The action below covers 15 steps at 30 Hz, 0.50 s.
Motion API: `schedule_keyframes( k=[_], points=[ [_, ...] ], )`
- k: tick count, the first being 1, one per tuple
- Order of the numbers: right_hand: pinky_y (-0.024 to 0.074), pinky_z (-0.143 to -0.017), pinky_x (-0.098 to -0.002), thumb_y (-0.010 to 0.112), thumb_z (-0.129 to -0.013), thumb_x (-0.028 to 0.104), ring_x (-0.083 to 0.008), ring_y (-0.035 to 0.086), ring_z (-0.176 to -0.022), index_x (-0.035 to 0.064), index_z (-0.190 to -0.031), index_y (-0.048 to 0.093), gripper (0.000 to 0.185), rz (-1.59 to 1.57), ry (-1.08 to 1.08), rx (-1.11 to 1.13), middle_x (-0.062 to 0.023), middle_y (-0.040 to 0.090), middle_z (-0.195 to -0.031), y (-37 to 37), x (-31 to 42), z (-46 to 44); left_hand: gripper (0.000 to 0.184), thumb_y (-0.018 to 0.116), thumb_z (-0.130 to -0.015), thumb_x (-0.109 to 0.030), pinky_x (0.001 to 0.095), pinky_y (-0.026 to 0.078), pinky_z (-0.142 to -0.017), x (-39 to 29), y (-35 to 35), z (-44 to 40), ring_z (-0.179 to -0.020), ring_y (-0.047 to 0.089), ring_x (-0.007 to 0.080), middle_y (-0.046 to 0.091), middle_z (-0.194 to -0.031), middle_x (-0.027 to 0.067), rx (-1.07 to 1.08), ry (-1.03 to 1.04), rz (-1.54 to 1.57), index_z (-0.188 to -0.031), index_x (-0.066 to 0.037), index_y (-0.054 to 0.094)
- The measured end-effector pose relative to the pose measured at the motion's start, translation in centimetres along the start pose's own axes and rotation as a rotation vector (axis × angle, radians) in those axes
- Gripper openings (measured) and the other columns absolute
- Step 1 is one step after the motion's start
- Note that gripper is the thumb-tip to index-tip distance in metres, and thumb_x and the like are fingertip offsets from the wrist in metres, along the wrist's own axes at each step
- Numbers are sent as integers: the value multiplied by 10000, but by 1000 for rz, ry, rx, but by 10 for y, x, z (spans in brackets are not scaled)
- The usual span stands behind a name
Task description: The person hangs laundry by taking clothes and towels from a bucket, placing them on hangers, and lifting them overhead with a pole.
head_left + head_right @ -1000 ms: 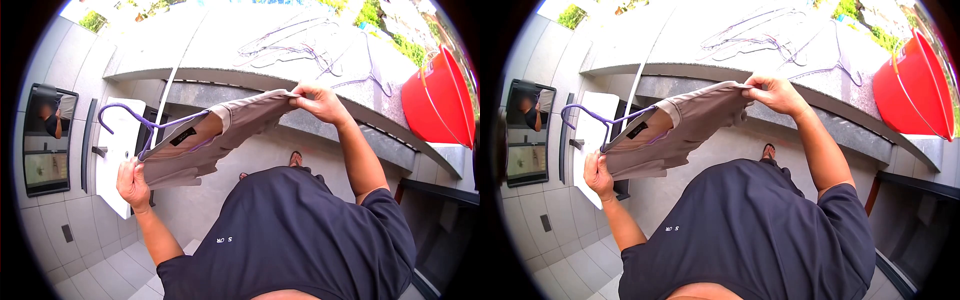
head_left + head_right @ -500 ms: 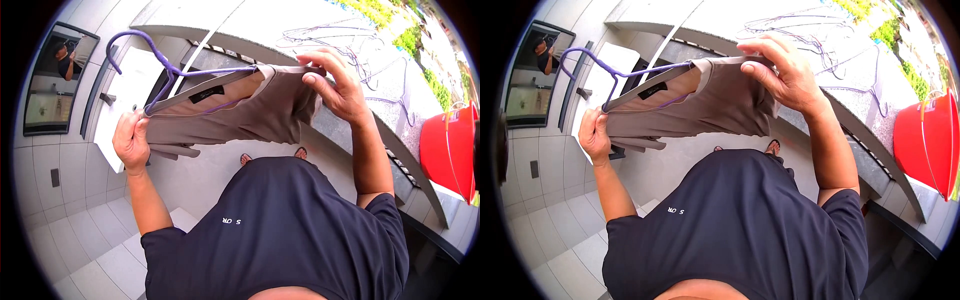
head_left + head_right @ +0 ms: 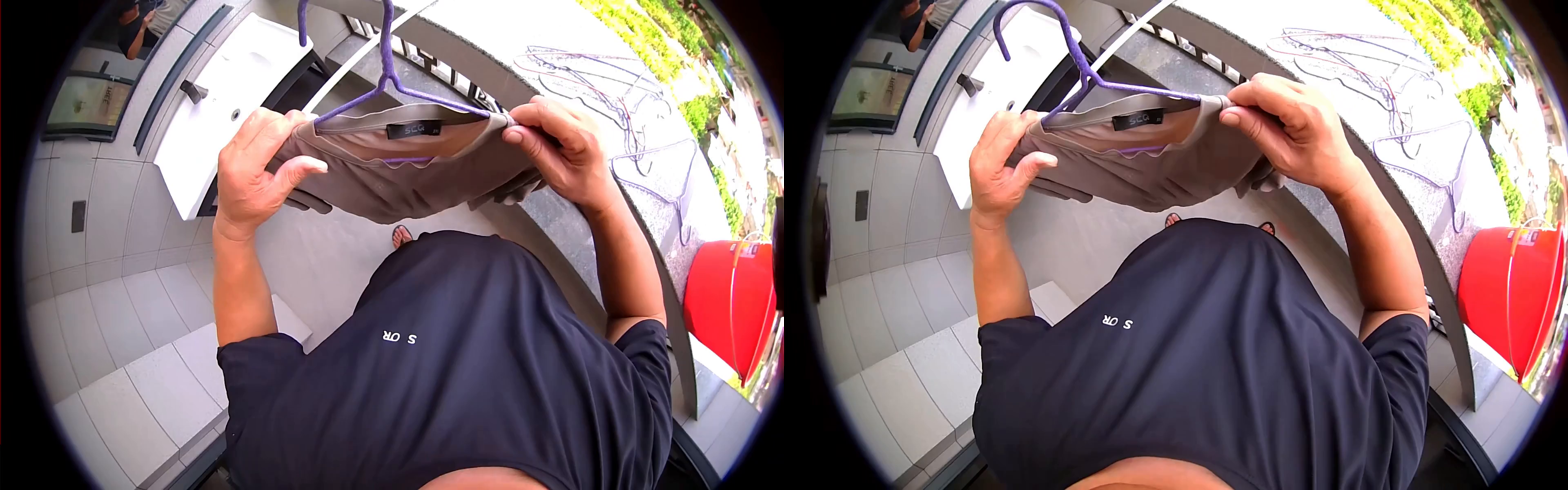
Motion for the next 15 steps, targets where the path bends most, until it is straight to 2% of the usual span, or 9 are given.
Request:
schedule_keyframes(
  k=[1, 2, 6, 9, 10, 13, 14, 15],
  points=[
    [483, -604, -355, 761, -922, 149, -258, 628, -670, 30, -967, 685, 147, 25, 13, -63, -96, 638, -781, -4, -1, 2, 268, 818, -837, -85, 321, 510, -667, -3, 2, 0, -775, 616, 221, 656, -867, 74, -7, 33, -48, -1060, 16, 707],
    [489, -609, -337, 765, -916, 130, -244, 631, -663, 22, -964, 694, 137, 7, -3, -91, -88, 661, -788, -7, 0, 2, 334, 844, -778, -73, 353, 548, -720, 9, -2, 10, -838, 660, 243, 688, -908, 74, 50, -40, -210, -1077, -4, 713],
    [516, -676, -328, 745, -935, 96, -252, 662, -737, 8, -1040, 704, 143, 43, -54, -124, -97, 688, -839, -6, -7, 7, 240, 710, -899, 33, 327, 573, -792, 44, -21, 46, -872, 704, 254, 751, -1038, 99, -91, -67, -161, -1136, -6, 716],
    [525, -712, -332, 720, -955, 81, -263, 678, -781, 5, -1077, 710, 144, 64, -32, -98, -105, 696, -864, 0, -10, 7, 259, 728, -896, 4, 321, 572, -798, 55, -16, 59, -869, 699, 249, 751, -1042, 107, -61, -134, -46, -1155, 0, 716],
    [525, -712, -329, 718, -956, 82, -262, 680, -783, 6, -1078, 710, 143, 36, -15, -56, -106, 697, -865, 4, -8, 4, 276, 751, -895, -42, 312, 566, -798, 46, -16, 51, -866, 696, 246, 739, -998, 110, -5, -99, -120, -1166, 1, 717],
    [526, -708, -316, 721, -955, 89, -253, 682, -776, 12, -1081, 713, 148, -24, 6, 0, -115, 691, -857, 18, -3, -6, 275, 771, -893, -84, 301, 556, -750, 25, -7, 35, -827, 689, 233, 718, -935, 98, -23, -60, -60, -1151, -1, 723],
    [529, -736, -300, 715, -969, 99, -221, 683, -794, 12, -1088, 713, 148, -7, 42, -12, -98, 701, -867, 21, -7, -6, 233, 781, -899, -113, 283, 524, -655, 28, -3, 37, -739, 650, 203, 694, -876, 84, -60, -134, -49, -1096, -1, 728],
    [531, -764, -284, 708, -982, 109, -189, 685, -812, 12, -1095, 713, 149, 9, 77, -24, -81, 712, -877, 24, -11, -6, 219, 785, -898, -117, 279, 510, -632, 34, -3, 42, -716, 634, 194, 693, -868, 81, -100, -154, -36, -1073, -1, 727]
  ],
)
Point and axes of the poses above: each hand's wrist, its own z-axis away from the middle knuckle, its own y-axis out of the palm, x = y × z, the point moved 7 cm from there along -z, towards the middle knuckle
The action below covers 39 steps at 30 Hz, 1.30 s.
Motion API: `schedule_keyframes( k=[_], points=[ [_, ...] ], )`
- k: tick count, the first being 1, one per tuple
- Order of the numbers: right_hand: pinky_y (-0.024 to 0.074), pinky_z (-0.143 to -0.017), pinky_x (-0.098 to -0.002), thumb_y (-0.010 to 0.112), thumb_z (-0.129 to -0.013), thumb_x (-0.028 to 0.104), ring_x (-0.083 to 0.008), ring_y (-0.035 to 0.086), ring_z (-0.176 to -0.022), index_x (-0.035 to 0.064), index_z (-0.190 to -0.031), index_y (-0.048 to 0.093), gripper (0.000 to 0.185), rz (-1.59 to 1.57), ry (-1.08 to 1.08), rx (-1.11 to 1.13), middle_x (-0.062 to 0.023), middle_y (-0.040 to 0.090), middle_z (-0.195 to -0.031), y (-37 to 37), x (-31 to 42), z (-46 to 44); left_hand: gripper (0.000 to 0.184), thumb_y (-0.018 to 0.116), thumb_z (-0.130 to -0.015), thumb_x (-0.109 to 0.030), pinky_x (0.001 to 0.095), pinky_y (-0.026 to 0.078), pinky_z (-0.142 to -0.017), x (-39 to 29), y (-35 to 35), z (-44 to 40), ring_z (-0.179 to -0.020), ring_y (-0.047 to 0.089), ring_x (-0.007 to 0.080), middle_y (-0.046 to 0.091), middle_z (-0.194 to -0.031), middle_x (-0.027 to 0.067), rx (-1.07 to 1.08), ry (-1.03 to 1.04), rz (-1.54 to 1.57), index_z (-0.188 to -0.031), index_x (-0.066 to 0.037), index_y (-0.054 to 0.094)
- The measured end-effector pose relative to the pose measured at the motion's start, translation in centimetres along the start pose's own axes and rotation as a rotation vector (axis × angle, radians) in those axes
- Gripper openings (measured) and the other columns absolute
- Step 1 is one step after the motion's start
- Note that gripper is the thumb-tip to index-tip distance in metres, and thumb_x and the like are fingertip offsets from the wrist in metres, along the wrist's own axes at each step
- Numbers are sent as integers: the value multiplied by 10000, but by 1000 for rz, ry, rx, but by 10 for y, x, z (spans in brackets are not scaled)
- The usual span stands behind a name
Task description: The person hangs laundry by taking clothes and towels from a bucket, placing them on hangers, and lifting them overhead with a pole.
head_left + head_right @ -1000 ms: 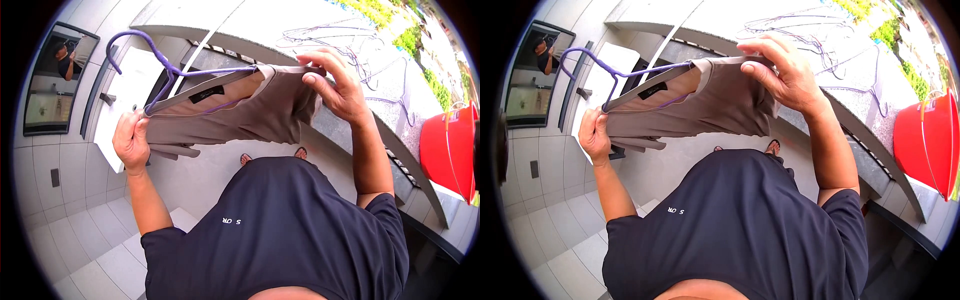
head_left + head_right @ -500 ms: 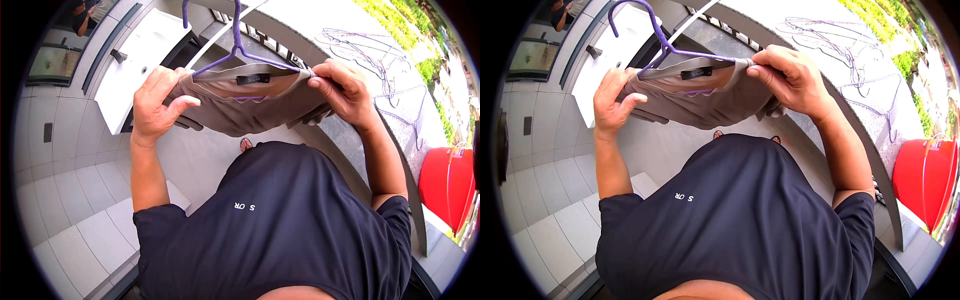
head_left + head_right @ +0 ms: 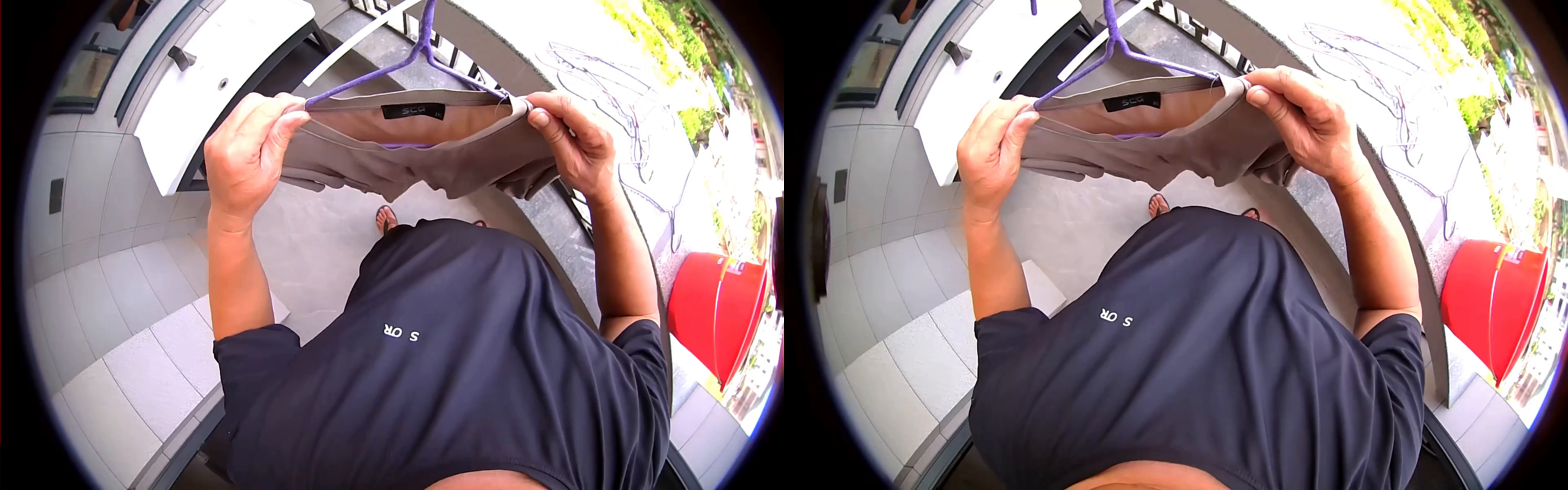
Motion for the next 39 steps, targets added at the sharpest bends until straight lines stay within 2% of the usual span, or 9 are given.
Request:
schedule_keyframes(
  k=[3, 8, 16, 21, 25, 28, 33, 36, 39],
  points=[
    [497, -889, -231, 657, -1042, 161, -79, 624, -929, 14, -1119, 705, 172, -271, 231, -162, 14, 706, -953, 4, -31, 0, 178, 799, -894, -128, 262, 461, -566, 18, -1, 1, -652, 575, 170, 683, -816, 70, -119, -2, 17, -985, -1, 716],
    [493, -844, -264, 770, -954, 274, -116, 612, -892, 62, -1161, 688, 308, -80, 214, 139, -15, 648, -911, 2, -24, -34, 144, 792, -905, -144, 268, 513, -634, 19, -22, -11, -694, 627, 179, 723, -842, 64, -244, 54, -62, -959, -19, 743],
    [508, -834, -301, 693, -988, 99, -160, 629, -879, 41, -1164, 695, 185, 5, 30, -51, -54, 656, -920, 4, -55, -47, 163, 792, -916, -168, 257, 524, -674, 35, -62, -21, -727, 647, 155, 738, -858, 55, -287, 10, -138, -962, -14, 765],
    [509, -849, -279, 688, -1006, 186, -165, 658, -919, 20, -1194, 680, 251, -11, 164, -153, -77, 708, -1014, 6, -54, -65, 186, 788, -935, -154, 232, 511, -750, 39, -90, -32, -804, 638, 112, 737, -905, 35, -246, -68, -150, -1003, 17, 760],
    [452, -951, -213, 613, -1075, 258, -65, 580, -1041, 32, -1268, 654, 300, -374, 136, -306, 12, 675, -1066, 5, -52, -94, 189, 788, -944, -160, 189, 492, -769, 32, -125, -48, -842, 626, 61, 745, -931, -14, -323, -94, -76, -1051, -4, 781],
    [504, -949, -299, 797, -939, 291, -197, 650, -1078, 48, -1274, 648, 440, 282, -238, -681, -92, 706, -1180, -18, 26, -106, 223, 791, -946, -213, 176, 490, -795, 24, -153, -70, -856, 644, 45, 766, -928, -26, -456, -184, -82, -1069, -27, 801],
    [530, -787, -351, 856, -841, 187, -242, 650, -891, 51, -1082, 670, 333, 308, -619, -674, -105, 683, -984, 12, 88, -77, 299, 758, -971, -312, 194, 472, -921, -14, -204, -119, -986, 656, 62, 780, -1032, -17, -504, -286, -248, -1136, -66, 801],
    [517, -598, -342, 839, -836, 249, -237, 654, -679, 84, -909, 647, 264, 272, -398, -107, -83, 602, -779, 87, 86, -76, 332, 776, -959, -306, 187, 457, -926, -31, -235, -150, -977, 648, 59, 771, -1033, -18, -553, -185, -199, -1144, -30, 792],
    [503, -473, -385, 829, -844, 315, -280, 636, -554, 68, -818, 577, 354, 181, -318, -228, -83, 567, -710, 111, 80, -87, 358, 801, -937, -318, 191, 458, -923, -49, -262, -179, -977, 646, 68, 767, -1040, -1, -592, -178, -238, -1148, -30, 790]
  ],
)
Point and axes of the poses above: each hand's wrist, its own z-axis away from the middle knuckle, its own y-axis out of the palm, x = y × z, the point moved 7 cm from there along -z, towards the middle knuckle
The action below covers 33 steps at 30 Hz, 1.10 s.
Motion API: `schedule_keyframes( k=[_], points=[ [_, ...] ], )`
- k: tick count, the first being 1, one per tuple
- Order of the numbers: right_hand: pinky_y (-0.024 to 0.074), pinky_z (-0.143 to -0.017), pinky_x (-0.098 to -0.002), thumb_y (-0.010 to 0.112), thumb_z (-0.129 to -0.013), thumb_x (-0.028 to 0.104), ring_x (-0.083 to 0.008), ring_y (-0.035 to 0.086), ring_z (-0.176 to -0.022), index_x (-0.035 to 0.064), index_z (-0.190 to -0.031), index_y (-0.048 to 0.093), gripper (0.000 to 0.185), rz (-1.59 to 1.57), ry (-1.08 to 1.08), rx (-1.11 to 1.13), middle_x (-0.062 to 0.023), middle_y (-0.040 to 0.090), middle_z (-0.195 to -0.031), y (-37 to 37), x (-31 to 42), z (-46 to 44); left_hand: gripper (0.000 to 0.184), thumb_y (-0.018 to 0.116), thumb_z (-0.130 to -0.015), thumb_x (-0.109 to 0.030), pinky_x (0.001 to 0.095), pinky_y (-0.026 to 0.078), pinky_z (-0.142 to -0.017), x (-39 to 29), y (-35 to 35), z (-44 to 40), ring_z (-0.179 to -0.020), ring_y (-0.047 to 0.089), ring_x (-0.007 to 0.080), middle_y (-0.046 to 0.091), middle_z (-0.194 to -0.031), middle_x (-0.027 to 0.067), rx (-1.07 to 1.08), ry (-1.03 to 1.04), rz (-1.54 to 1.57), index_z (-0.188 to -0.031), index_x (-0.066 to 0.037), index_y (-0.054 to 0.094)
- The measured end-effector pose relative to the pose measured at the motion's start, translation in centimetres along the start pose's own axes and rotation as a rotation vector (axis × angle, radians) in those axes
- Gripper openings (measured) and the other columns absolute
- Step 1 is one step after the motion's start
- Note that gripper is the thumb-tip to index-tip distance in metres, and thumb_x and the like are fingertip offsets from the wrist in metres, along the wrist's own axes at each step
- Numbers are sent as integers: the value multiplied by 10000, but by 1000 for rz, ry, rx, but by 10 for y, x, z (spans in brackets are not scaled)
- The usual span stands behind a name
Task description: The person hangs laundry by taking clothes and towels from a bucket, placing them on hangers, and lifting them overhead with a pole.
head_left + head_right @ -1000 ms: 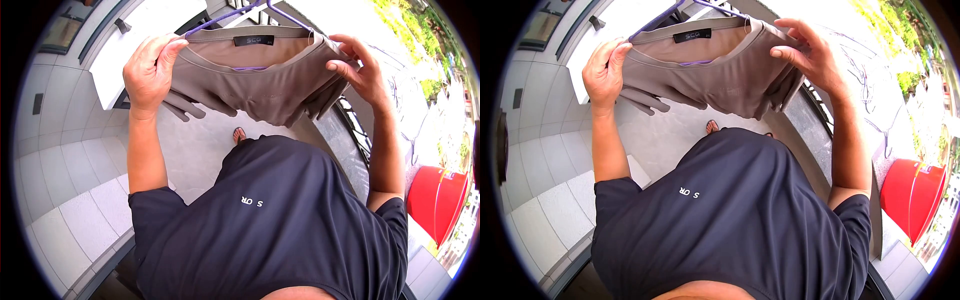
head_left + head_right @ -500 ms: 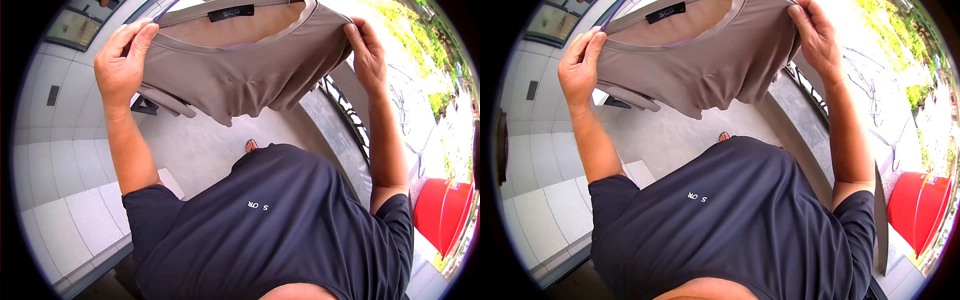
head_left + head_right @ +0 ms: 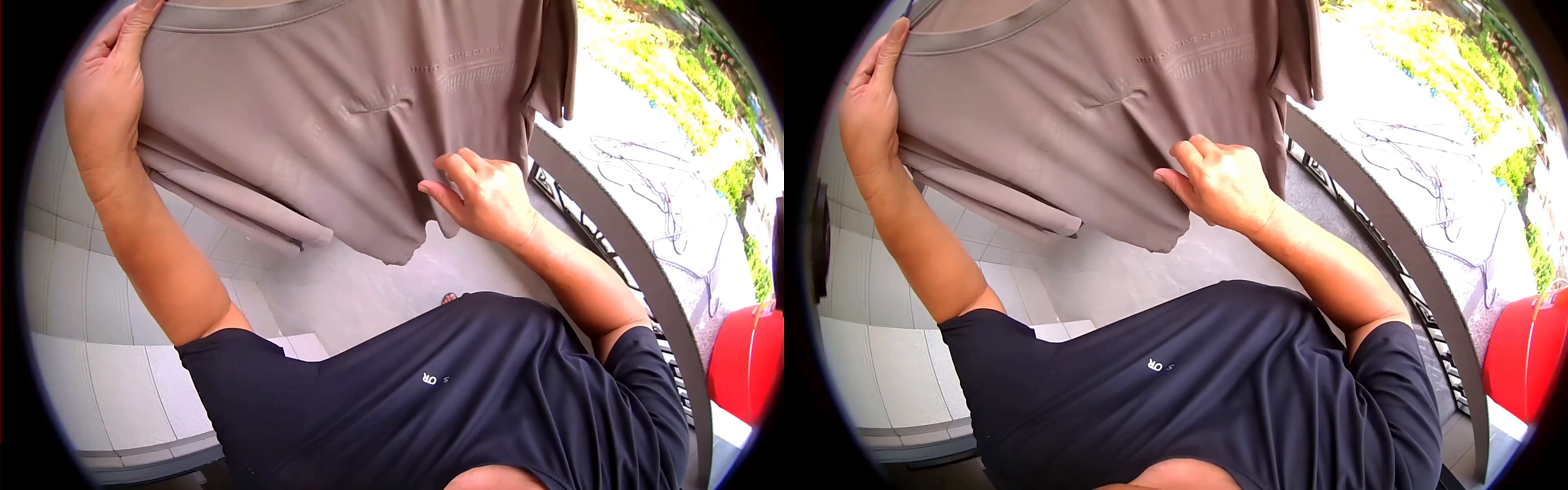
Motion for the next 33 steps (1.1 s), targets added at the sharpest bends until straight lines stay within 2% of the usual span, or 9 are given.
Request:
schedule_keyframes(
  k=[3, 7, 11, 16, 20, 23, 28, 31, 33],
  points=[
    [535, -520, -381, 831, -845, 361, -287, 655, -579, 53, -888, 659, 355, 61, 95, -12, -84, 649, -738, -1, -4, -28, 390, 820, -917, -343, 197, 464, -915, -27, -4, -23, -978, 645, 73, 764, -1034, 9, -8, 85, -32, -1135, -21, 790],
    [538, -529, -425, 794, -879, 346, -326, 661, -600, 53, -804, 589, 366, 125, 104, 6, -106, 641, -719, 1, -9, -55, 425, 836, -900, -368, 204, 471, -902, -56, -3, -39, -972, 641, 74, 758, -1018, 9, -15, 86, -111, -1114, -4, 792],
    [538, -516, -428, 731, -894, 219, -298, 663, -583, 55, -776, 577, 254, 55, -50, -59, -105, 606, -695, 2, -4, -55, 479, 824, -895, -444, 222, 476, -910, -57, -8, -60, -968, 652, 91, 767, -1024, 21, 10, 100, -87, -1120, -23, 795],
    [519, -504, -395, 641, -774, 82, -259, 634, -567, 73, -810, 559, 90, 33, -190, 23, -88, 547, -713, 2, 6, -21, 545, 774, -894, -562, 253, 482, -925, -58, -30, -86, -965, 667, 111, 781, -1020, 29, -140, 131, -502, -1130, -72, 799],
    [498, -516, -381, 701, -885, 161, -248, 607, -563, 86, -783, 525, 217, 28, -212, -27, -66, 528, -703, -2, 25, -14, 525, 762, -911, -541, 257, 481, -934, -31, -34, -103, -976, 674, 113, 787, -1031, 32, -58, 80, -550, -1143, -71, 794],
    [493, -516, -377, 727, -932, 247, -252, 590, -554, 91, -772, 522, 303, -95, -196, -27, -67, 517, -687, -9, 25, -2, 492, 723, -924, -559, 281, 504, -839, -13, -51, -87, -858, 673, 149, 777, -920, 32, -91, 148, -557, -1080, -100, 806],
    [473, -507, -367, 794, -896, 237, -261, 592, -539, 82, -764, 622, 266, -190, 127, -247, -77, 568, -643, -12, -37, 55, 340, 669, -1034, -258, 247, 492, -964, 8, -125, -9, -1052, 673, 110, 766, -1144, 64, -81, 57, -514, -1207, 27, 738],
    [557, -705, -426, 720, -952, 333, -339, 706, -785, 46, -919, 697, 290, -296, 870, -114, -126, 684, -787, 40, -119, 94, 321, 626, -1058, -213, 250, 492, -1007, 30, -190, 34, -1089, 672, 135, 756, -1173, 72, -177, -10, -535, -1210, 53, 725],
    [547, -903, -457, 717, -932, 424, -352, 698, -1040, 19, -1131, 688, 452, -185, 1001, 82, -182, 722, -1053, 84, -152, 106, 339, 615, -1065, -235, 255, 492, -1022, 39, -230, 54, -1104, 674, 150, 748, -1203, 83, -233, -25, -605, -1222, 46, 722]
  ],
)
Point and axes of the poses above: each hand's wrist, its own z-axis away from the middle knuckle, its own y-axis out of the palm, x = y × z, the point moved 7 cm from there along -z, towards the middle knuckle
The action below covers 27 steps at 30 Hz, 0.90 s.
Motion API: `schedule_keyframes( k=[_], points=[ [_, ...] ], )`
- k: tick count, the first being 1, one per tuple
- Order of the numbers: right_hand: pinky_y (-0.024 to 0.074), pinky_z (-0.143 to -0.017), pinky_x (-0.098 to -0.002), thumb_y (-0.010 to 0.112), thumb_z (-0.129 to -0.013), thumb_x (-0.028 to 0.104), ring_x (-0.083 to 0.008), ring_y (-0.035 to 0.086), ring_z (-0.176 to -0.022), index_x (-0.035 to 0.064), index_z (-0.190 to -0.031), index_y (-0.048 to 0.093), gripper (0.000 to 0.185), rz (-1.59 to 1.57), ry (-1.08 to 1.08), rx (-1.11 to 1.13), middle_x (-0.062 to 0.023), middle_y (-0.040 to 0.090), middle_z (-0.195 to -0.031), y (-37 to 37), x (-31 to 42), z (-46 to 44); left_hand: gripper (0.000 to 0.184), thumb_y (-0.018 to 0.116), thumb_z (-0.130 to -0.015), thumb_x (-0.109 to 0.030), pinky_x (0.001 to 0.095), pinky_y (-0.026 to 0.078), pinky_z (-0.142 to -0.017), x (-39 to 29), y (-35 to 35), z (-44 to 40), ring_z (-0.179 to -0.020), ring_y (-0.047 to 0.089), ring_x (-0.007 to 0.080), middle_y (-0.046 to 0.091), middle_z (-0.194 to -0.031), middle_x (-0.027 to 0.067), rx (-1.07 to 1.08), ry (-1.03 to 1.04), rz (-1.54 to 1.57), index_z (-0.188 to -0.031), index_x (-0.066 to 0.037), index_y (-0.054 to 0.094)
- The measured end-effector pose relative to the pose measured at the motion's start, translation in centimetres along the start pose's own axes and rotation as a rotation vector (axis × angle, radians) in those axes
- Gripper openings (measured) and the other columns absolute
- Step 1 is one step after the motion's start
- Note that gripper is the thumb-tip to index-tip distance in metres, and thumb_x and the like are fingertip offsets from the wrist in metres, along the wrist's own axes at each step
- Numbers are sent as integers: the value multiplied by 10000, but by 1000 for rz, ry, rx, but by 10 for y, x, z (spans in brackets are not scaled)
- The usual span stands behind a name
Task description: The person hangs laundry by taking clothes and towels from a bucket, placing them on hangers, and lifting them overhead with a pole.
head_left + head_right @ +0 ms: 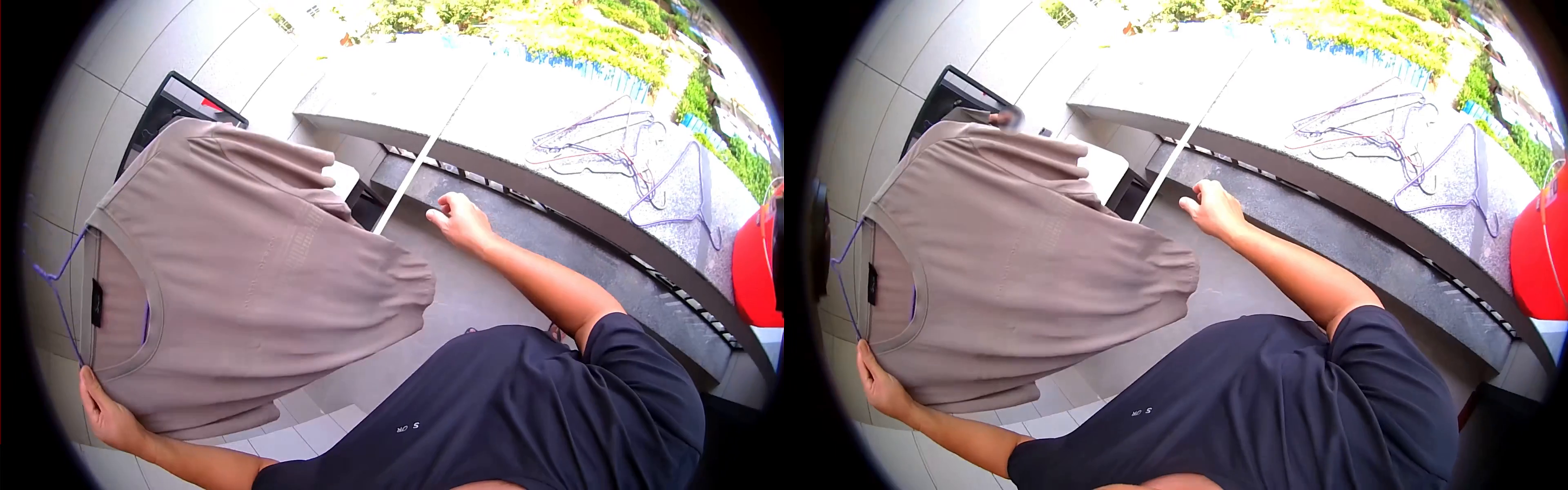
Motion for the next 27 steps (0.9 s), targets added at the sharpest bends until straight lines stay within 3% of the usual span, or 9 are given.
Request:
schedule_keyframes(
  k=[1, 4, 6, 8, 10, 13, 15, 17, 27],
  points=[
    [518, -990, -454, 756, -882, 478, -344, 653, -1170, -4, -1324, 603, 671, -52, 136, 164, -218, 664, -1265, 21, -12, -16, 328, 630, -1057, -223, 267, 505, -999, 6, -10, 5, -1080, 683, 168, 750, -1192, 99, -38, -12, -22, -1209, 52, 723],
    [501, -943, -498, 805, -826, 567, -321, 580, -1258, -43, -1477, 457, 958, -580, 591, 319, -212, 568, -1411, 93, -34, -52, 379, 573, -1082, -279, 271, 475, -1062, 66, -32, 7, -1204, 661, 172, 731, -1276, 82, 10, 11, -85, -1280, 16, 702],
    [496, -847, -430, 818, -812, 575, -249, 600, -1071, -35, -1480, 453, 975, -649, 633, 279, -163, 609, -1270, 107, -18, -66, 374, 573, -1083, -262, 280, 488, -1053, 73, -37, 21, -1195, 667, 181, 727, -1277, 103, 21, -12, -90, -1284, 30, 693],
    [494, -801, -410, 836, -800, 561, -189, 586, -896, -21, -1424, 499, 917, -651, 570, 32, -121, 634, -1132, 134, -23, -90, 367, 577, -1083, -251, 282, 499, -1042, 77, -41, 34, -1181, 675, 187, 729, -1267, 116, 20, -7, -124, -1275, 39, 695],
    [540, -688, -382, 829, -827, 534, -208, 654, -764, 21, -1258, 563, 721, -898, 665, 102, -113, 655, -1022, 155, -17, -100, 335, 607, -1068, -222, 286, 525, -1007, 70, -42, 48, -1125, 695, 192, 744, -1216, 130, 8, 53, -151, -1234, 50, 711],
    [501, -503, -359, 735, -961, 367, -171, 513, -549, 24, -1111, 552, 416, -1311, 774, -17, -63, 566, -796, 150, 5, -101, 302, 647, -1045, -205, 297, 540, -962, 57, -44, 67, -1064, 707, 199, 757, -1164, 135, 16, 145, -283, -1187, 47, 732],
    [379, -400, -322, 630, -1027, 336, -124, 416, -442, 79, -897, 508, 313, -1058, 675, -347, -4, 456, -629, 123, -11, -107, 296, 654, -1041, -201, 300, 539, -947, 56, -34, 71, -1043, 709, 206, 760, -1154, 133, 66, 153, -301, -1181, 48, 732],
    [279, -397, -265, 606, -1040, 354, -82, 352, -442, 98, -909, 526, 298, -1230, 656, -189, 35, 414, -624, 97, 5, -84, 283, 667, -1031, -191, 312, 540, -907, 59, -29, 78, -995, 709, 220, 765, -1121, 136, 49, 148, -292, -1162, 52, 730],
    [376, -399, -242, 628, -1051, 285, -59, 447, -462, 91, -962, 580, 219, -877, 93, 139, 33, 497, -629, -44, -37, 57, 131, 742, -948, -103, 312, 542, -724, -25, 40, 48, -785, 710, 235, 746, -889, 111, -101, 230, -89, -982, 23, 742]
  ],
)
Point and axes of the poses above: each hand's wrist, its own z-axis away from the middle knuckle, its own y-axis out of the palm, x = y × z, the point moved 7 cm from there along -z, towards the middle knuckle
